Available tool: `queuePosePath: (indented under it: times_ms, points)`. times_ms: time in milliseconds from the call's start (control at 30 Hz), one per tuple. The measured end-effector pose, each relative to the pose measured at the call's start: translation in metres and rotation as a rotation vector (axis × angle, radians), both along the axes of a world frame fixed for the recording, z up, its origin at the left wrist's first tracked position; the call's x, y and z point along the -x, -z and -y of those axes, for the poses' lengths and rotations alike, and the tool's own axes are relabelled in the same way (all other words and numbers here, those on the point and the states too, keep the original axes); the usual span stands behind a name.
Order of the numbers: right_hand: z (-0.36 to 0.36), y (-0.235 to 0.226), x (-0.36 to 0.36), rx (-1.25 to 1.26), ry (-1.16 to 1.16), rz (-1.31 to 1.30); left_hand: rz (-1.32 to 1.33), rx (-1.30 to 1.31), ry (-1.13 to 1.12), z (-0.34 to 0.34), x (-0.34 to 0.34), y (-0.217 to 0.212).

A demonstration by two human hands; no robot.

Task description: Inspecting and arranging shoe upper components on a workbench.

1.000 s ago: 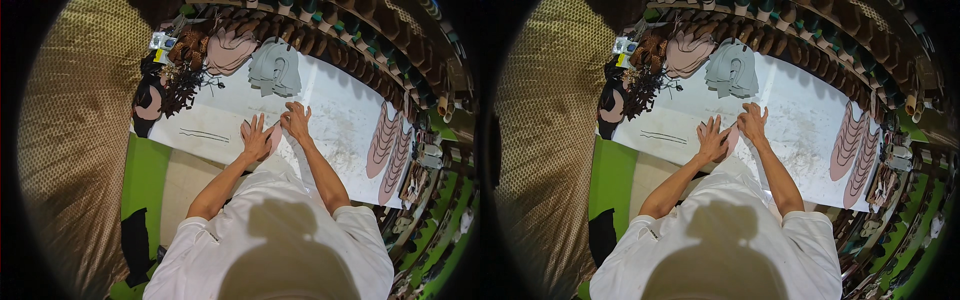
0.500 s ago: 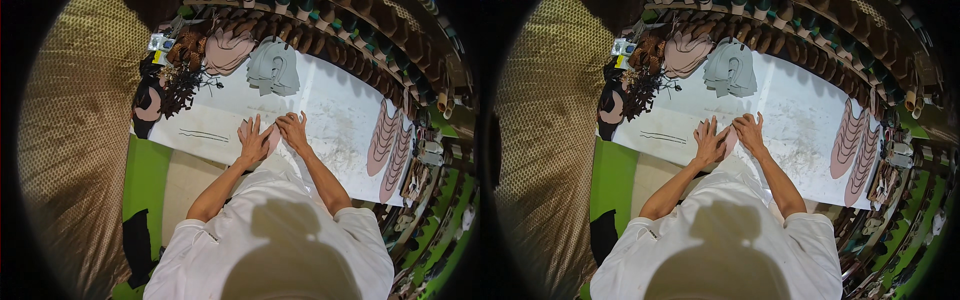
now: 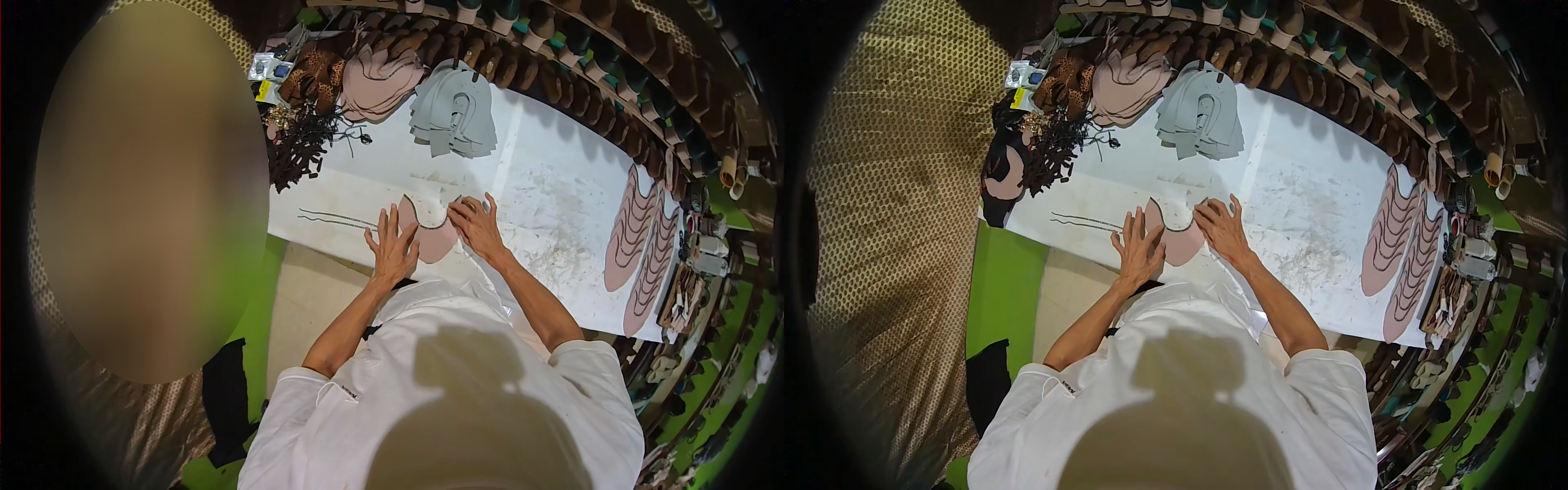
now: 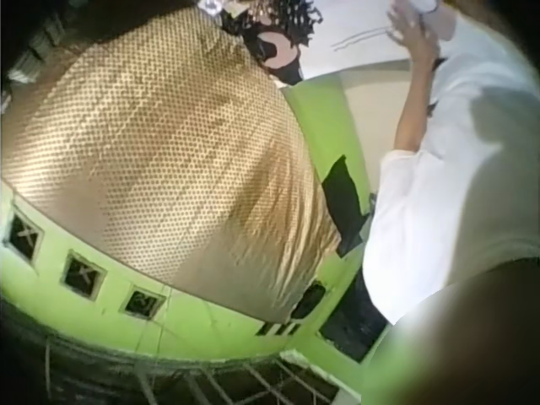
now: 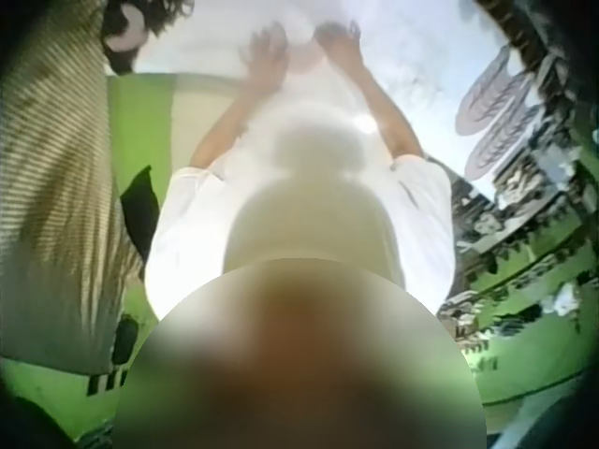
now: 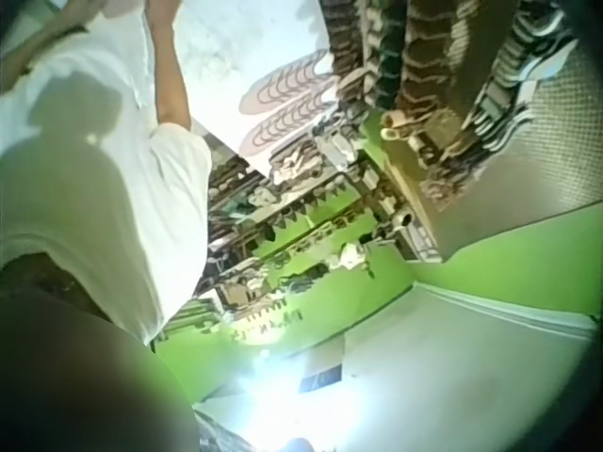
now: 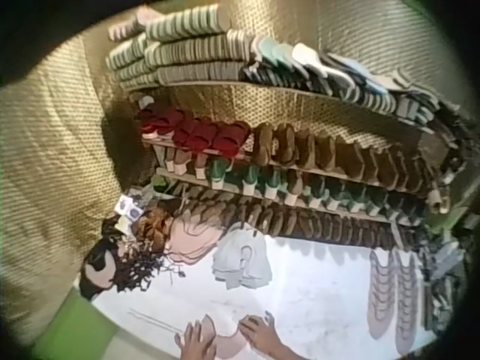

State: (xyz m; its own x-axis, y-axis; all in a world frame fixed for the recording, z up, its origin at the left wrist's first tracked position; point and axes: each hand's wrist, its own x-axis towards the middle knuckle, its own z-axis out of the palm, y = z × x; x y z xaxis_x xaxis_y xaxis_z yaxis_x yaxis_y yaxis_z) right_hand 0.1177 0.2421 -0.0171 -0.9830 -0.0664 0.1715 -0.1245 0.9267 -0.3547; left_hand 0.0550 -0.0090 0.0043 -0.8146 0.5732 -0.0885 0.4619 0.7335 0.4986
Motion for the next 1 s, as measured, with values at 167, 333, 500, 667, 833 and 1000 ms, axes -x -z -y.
queuePosePath:
  times_ms: [167, 333, 500, 667, 833, 1000]
  points:
    - [0.013, -0.004, -0.01, 0.08, -0.061, 0.073, 0.006, 0.031, 0.043, 0.001, 0.003, 0.002]
    - [0.023, -0.011, -0.012, 0.08, -0.056, 0.118, -0.003, 0.061, 0.079, 0.003, 0.006, 0.004]
    - [0.041, -0.007, -0.016, 0.091, -0.079, 0.032, -0.007, 0.035, 0.071, 0.002, 0.006, 0.005]
    - [0.051, -0.002, -0.023, 0.101, -0.037, 0.065, 0.004, 0.052, 0.06, 0.0, 0.005, 0.005]
    - [0.051, -0.008, -0.035, 0.153, 0.469, -0.026, -0.072, 0.099, -0.113, -0.001, 0.003, 0.009]
    - [0.048, -0.01, -0.038, 0.087, 0.527, 0.074, -0.077, 0.207, -0.202, -0.007, 0.006, 0.016]
